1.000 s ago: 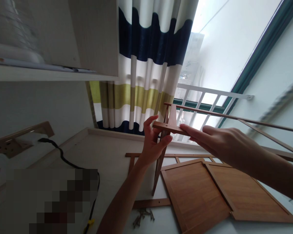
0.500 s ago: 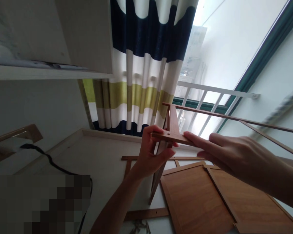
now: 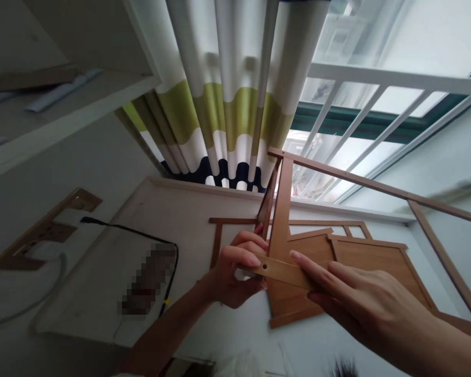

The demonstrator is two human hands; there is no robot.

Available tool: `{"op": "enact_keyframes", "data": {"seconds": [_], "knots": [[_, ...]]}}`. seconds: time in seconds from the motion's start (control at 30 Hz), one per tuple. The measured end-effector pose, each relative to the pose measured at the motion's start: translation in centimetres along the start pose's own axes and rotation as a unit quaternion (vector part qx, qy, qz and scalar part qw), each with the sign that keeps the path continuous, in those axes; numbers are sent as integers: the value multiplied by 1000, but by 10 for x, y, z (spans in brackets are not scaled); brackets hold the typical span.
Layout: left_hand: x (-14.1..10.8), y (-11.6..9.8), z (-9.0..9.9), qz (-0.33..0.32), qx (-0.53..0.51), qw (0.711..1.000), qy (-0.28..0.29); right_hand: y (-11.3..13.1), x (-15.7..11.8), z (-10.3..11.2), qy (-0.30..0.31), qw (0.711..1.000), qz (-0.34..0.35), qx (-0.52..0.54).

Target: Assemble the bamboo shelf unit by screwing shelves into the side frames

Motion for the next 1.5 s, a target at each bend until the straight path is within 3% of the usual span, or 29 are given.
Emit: {"op": "enact_keyframes", "data": {"seconds": [0.57, 1.27, 1.37, 1.5], "knots": [[2, 2, -9, 26, 4, 999, -28, -9, -5, 4, 106, 988, -16, 112], [-5, -1, -6, 39, 14, 997, -70, -6, -1, 11, 111, 988, -15, 103], [-7, 0, -7, 45, -4, 995, -94, -5, 4, 10, 110, 988, -17, 110], [-17, 4, -8, 75, -26, 980, -183, -4, 6, 10, 112, 986, -21, 119]]}}
Point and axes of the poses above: each hand's wrist, its own x-axis towards the middle knuckle, its own z-axis out of the back of the hand, y = z × x, the point moved 5 cm from there along x, towards the middle knuckle, and after that the axes turned 11 degrees about -x, right-handed, at the moved point
